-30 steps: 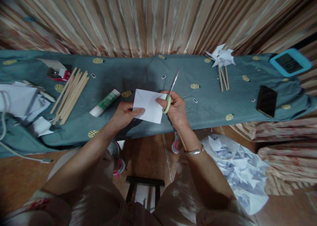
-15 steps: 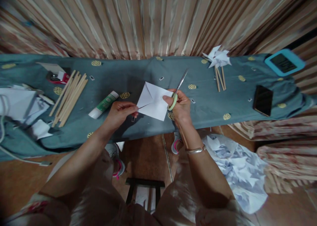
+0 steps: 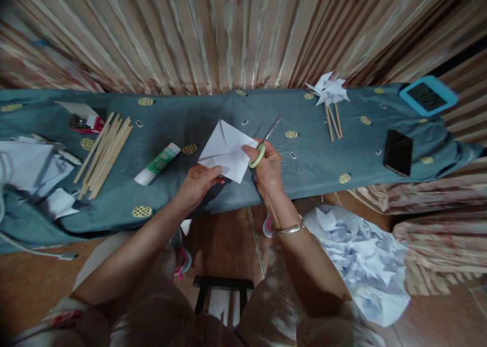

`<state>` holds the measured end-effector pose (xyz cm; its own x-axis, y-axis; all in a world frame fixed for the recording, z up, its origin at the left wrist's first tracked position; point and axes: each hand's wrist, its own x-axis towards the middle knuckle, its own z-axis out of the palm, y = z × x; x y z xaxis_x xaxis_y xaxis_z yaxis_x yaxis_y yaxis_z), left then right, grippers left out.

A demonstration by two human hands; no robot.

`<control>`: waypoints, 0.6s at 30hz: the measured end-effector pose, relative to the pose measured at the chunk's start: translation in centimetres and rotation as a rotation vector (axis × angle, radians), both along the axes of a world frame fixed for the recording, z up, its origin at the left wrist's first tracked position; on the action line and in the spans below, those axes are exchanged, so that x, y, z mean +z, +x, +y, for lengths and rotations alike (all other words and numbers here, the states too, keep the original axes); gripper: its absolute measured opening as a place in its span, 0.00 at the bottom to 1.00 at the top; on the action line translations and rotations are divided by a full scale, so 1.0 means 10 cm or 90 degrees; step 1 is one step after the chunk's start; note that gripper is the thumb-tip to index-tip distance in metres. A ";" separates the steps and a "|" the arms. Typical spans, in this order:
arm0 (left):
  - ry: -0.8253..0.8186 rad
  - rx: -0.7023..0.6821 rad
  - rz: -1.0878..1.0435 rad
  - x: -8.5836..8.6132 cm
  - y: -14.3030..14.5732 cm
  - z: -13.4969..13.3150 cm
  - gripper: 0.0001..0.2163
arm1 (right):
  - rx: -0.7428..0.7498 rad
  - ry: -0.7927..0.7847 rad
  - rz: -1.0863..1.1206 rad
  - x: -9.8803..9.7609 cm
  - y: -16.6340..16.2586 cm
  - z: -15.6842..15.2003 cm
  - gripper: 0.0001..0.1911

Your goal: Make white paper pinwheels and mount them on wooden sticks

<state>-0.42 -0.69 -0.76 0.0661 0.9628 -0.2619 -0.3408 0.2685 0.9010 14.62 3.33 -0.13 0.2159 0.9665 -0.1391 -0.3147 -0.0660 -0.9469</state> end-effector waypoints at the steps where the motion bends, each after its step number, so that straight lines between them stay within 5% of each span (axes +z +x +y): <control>1: -0.007 0.025 -0.026 -0.01 0.03 0.00 0.17 | 0.008 -0.001 0.010 0.01 -0.04 -0.01 0.17; 8: 0.001 0.126 -0.117 0.00 -0.08 0.14 0.13 | 0.129 -0.044 -0.019 0.11 -0.08 -0.11 0.19; 13: 0.041 0.221 -0.093 0.08 -0.30 0.27 0.11 | 0.333 -0.097 -0.076 0.22 -0.07 -0.34 0.28; 18: 0.056 0.270 -0.068 0.13 -0.41 0.33 0.11 | 0.530 -0.109 -0.140 0.26 -0.12 -0.52 0.27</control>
